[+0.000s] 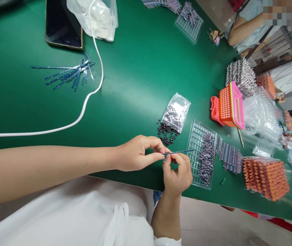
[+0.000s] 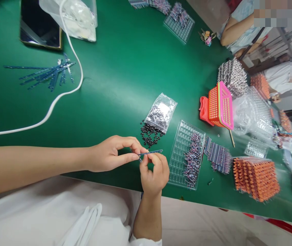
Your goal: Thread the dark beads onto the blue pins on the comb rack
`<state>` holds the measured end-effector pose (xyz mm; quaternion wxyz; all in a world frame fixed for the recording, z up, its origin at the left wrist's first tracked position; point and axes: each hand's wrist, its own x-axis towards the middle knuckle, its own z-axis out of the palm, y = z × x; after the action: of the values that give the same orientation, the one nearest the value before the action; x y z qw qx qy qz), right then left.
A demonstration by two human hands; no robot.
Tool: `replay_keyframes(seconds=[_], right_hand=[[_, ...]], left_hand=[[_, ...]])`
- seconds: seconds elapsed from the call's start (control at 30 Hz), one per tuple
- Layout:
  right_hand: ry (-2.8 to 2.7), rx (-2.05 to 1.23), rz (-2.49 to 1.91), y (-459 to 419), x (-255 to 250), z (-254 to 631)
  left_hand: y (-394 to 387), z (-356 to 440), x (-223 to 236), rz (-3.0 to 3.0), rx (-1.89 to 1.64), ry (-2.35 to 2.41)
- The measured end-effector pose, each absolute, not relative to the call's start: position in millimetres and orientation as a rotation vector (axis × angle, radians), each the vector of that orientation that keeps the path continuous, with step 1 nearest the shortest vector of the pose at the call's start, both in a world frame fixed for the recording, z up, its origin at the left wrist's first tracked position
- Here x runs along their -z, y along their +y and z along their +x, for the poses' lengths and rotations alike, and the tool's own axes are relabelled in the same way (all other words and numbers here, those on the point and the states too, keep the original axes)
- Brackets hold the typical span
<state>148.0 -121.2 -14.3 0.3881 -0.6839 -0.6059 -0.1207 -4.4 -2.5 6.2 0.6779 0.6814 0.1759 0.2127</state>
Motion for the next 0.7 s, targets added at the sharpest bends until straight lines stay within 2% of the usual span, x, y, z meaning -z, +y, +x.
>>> replay_keyframes(seconds=[0.37,0.7], right_hand=[[-1.232,-0.117,-1.667,-124.8,11.4,141.0],[-1.159,-0.241,-1.628,-125.6,12.0,140.4]], left_hand=[[-3.9,2.3,-4.5,1.100,-0.357,0.483],[-5.6,3.1,-2.7,1.098,-0.369,0.539]])
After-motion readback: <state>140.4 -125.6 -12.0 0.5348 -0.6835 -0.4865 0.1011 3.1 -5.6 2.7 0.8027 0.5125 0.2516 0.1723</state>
